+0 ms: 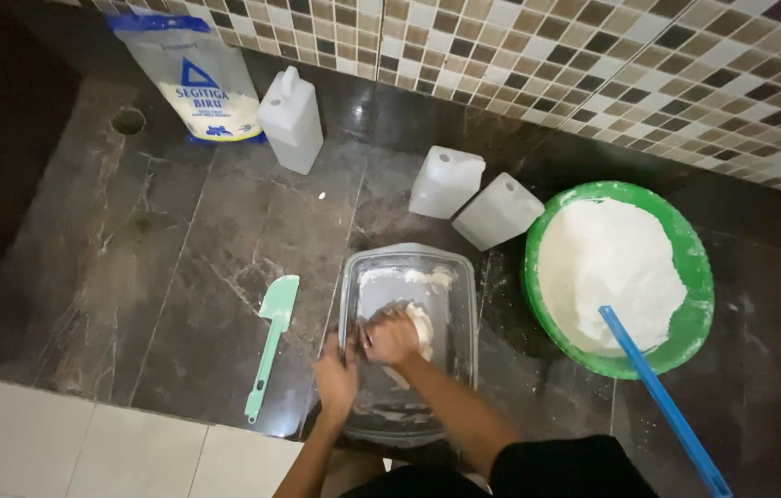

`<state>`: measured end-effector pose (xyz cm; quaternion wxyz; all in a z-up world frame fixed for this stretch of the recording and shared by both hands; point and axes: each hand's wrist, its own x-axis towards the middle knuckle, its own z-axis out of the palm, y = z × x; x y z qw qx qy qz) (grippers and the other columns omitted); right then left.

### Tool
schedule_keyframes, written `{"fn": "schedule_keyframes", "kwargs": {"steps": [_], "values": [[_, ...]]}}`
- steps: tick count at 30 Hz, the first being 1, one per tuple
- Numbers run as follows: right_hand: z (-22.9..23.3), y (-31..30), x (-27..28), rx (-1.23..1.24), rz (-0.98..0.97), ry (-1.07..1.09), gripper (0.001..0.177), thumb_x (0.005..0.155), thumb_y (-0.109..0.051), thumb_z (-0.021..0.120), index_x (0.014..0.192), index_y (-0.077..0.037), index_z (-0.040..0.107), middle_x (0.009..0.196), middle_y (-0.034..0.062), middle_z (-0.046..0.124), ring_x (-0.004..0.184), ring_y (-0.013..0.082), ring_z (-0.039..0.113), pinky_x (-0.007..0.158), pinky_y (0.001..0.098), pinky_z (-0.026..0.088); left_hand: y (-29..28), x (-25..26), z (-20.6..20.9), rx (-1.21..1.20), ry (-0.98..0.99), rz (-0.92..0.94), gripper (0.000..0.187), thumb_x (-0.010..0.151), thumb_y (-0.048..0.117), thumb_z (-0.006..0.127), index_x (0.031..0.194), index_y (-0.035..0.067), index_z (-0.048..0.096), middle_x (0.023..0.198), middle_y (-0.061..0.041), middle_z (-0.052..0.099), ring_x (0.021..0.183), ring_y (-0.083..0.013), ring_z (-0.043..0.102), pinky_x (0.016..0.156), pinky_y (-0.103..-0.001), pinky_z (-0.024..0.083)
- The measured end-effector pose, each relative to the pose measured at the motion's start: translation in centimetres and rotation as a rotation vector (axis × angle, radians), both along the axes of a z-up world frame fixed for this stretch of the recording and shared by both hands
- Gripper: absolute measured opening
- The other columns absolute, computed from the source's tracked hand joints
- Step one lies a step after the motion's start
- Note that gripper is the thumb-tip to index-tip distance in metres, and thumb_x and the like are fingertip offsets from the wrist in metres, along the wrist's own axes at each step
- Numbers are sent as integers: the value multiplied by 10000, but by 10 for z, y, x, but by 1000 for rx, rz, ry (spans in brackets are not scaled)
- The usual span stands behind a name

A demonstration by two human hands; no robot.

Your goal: Kneading a small portion of dough in a rectangular tray and using a spatula to scrape the sides.

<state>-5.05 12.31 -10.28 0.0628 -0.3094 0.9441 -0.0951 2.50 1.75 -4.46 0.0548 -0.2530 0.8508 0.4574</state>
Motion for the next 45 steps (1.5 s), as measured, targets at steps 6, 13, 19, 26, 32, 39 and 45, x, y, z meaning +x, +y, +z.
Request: {"fn": "schedule_keyframes", "kwargs": {"steps": [6,13,19,26,32,39,45], "values": [[-4,-9,-14,-26,9,32,316,740,-303,440,546,-120,609,526,80,588,515,259,593,534,372,452,5,-4,-10,-5,-158,158,173,888,193,438,919,54,538,729,-140,622,705,-260,618,620,-367,480],[50,43,51,-265,87,86,265,848,-292,470,1007,-106,573,1062,79,535,1013,257,490,904,427,317,9,-11,1,35,-39,276,157,870,99,467,921,-23,552,697,-160,588,618,-225,575,560,-323,451],[19,98,56,-469,248,-156,349,822,-165,447,1144,-49,512,1091,162,536,1021,322,488,901,393,345,14,-9,8,62,-19,279,157,865,111,476,917,-21,543,667,-143,539,581,-195,499,528,-309,407],[-6,64,-37,-127,-203,-388,376,748,-516,510,756,-162,636,759,76,588,808,291,564,736,391,425,18,-7,-6,62,-17,264,168,884,154,456,887,2,527,673,-136,544,606,-208,541,548,-327,435],[-4,80,-17,-152,-190,-307,568,589,-393,676,1076,-130,549,948,116,567,997,296,519,870,405,404,11,-10,15,171,-23,282,167,881,123,423,885,-12,520,672,-120,510,610,-188,477,566,-316,412],[57,79,9,-68,-293,-251,283,612,-417,621,666,-146,682,932,95,519,972,394,457,897,476,359,12,-12,-5,94,-58,239,166,879,134,439,862,-15,509,674,-153,534,615,-240,554,555,-342,435],[43,73,16,-218,-308,-492,320,675,-433,599,780,-149,495,745,82,623,762,293,619,661,378,480,12,-9,-6,82,-74,217,176,882,156,420,870,-3,495,694,-162,554,651,-275,591,567,-355,454]]}}
